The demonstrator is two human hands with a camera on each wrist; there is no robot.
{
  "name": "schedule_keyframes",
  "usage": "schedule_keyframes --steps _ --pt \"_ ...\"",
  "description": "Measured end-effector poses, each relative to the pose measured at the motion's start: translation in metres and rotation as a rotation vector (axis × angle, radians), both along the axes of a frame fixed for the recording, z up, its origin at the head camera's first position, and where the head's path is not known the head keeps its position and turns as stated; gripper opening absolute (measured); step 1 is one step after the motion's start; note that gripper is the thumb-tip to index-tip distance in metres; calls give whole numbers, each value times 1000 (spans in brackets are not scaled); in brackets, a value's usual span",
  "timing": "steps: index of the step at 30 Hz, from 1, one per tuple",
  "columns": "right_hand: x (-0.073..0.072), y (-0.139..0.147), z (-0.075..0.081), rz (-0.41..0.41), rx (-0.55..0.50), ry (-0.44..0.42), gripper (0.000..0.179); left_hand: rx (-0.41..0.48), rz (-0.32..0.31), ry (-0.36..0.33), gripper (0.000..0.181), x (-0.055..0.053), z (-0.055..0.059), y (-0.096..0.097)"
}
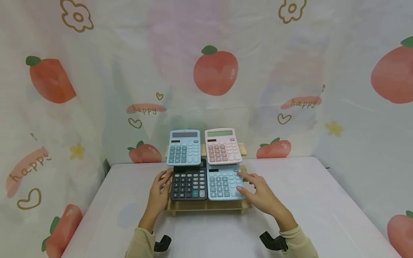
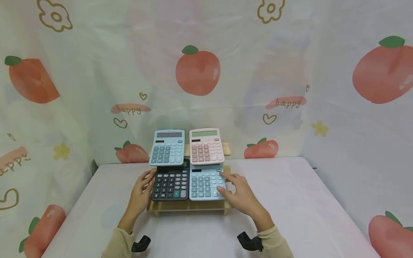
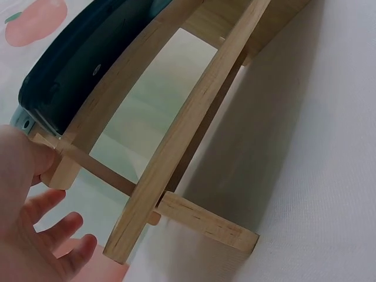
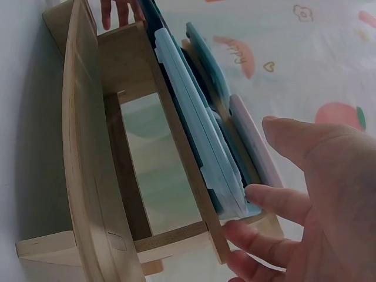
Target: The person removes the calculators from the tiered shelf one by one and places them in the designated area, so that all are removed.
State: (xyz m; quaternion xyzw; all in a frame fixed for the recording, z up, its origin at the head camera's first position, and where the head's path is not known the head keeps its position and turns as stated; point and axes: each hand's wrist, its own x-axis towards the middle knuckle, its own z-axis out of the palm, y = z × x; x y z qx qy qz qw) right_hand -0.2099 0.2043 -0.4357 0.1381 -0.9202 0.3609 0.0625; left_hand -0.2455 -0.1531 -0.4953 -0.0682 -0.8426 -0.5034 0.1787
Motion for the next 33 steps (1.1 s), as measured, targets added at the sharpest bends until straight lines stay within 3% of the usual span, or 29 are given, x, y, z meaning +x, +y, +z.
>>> schedule_keyframes --steps 9,19,25,33 --pt "-9 5 -10 134 -252 -80 53 -6 -9 3 39 -1 -1 -2" --pt "-19 11 -23 264 -542 -244 58 6 3 10 38 0 0 -1" --pt "-21 16 -29 285 -632 -307 63 1 3 18 37 -2 -4 0" --pt "-26 26 -33 323 -672 -389 69 8 0 20 37 -1 -3 -2"
